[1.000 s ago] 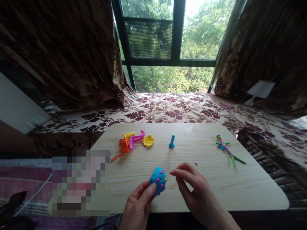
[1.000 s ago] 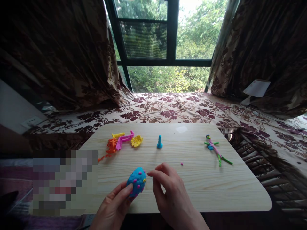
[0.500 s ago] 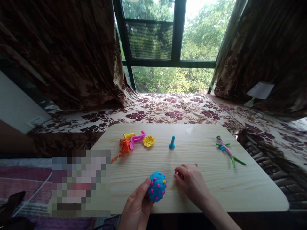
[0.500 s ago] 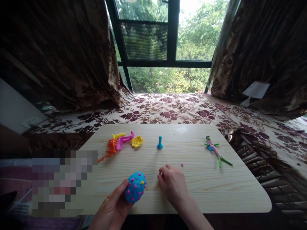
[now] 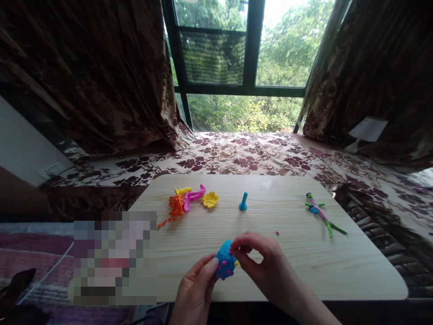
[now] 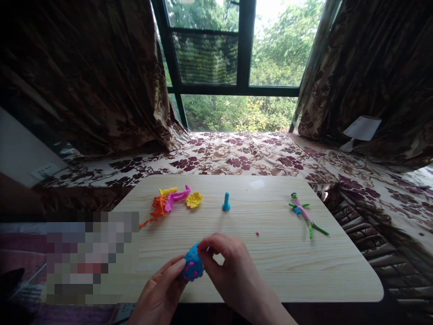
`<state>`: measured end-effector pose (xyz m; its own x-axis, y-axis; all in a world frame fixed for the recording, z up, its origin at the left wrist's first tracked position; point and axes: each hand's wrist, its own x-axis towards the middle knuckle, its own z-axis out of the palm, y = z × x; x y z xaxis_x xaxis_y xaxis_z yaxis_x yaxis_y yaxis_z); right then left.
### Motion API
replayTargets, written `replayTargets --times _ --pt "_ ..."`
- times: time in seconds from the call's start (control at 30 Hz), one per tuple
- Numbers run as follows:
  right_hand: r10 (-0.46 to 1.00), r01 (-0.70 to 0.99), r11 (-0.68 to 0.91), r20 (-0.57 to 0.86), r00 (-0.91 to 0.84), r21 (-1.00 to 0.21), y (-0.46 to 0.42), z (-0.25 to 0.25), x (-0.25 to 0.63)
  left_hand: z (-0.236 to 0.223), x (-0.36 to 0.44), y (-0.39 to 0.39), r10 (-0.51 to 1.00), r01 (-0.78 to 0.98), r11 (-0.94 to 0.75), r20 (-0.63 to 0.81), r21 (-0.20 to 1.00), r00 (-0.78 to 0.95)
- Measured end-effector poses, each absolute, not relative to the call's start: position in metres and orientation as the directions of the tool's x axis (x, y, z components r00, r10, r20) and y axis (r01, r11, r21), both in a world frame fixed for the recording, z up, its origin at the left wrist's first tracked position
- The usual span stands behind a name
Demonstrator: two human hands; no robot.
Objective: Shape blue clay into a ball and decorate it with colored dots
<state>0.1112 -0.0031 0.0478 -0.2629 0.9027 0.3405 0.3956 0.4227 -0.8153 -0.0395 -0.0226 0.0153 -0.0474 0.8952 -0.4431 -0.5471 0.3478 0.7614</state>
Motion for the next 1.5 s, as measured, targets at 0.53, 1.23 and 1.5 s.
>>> replayTargets --times 0.53,1.23,1.5 --pt "0.841 0.578 0.535 0.327 -0.430 -0.616 -0.014 0.061 0.108 0.017 -0.037 -0.026 0.896 -0.559 0.381 -0.444 0.736 0.024" --pt "0.872 0.365 0.490 0.440 -0.215 -0.792 -0.017 0.050 0.112 0.016 -0.034 -0.024 0.911 -0.626 0.300 -0.411 0.720 -0.036" --pt "0.960 0.235 0.280 0.272 -0.066 -0.931 -0.013 0.021 0.120 0.016 -0.038 -0.022 0.915 -0.660 0.264 -0.399 0.704 -0.059"
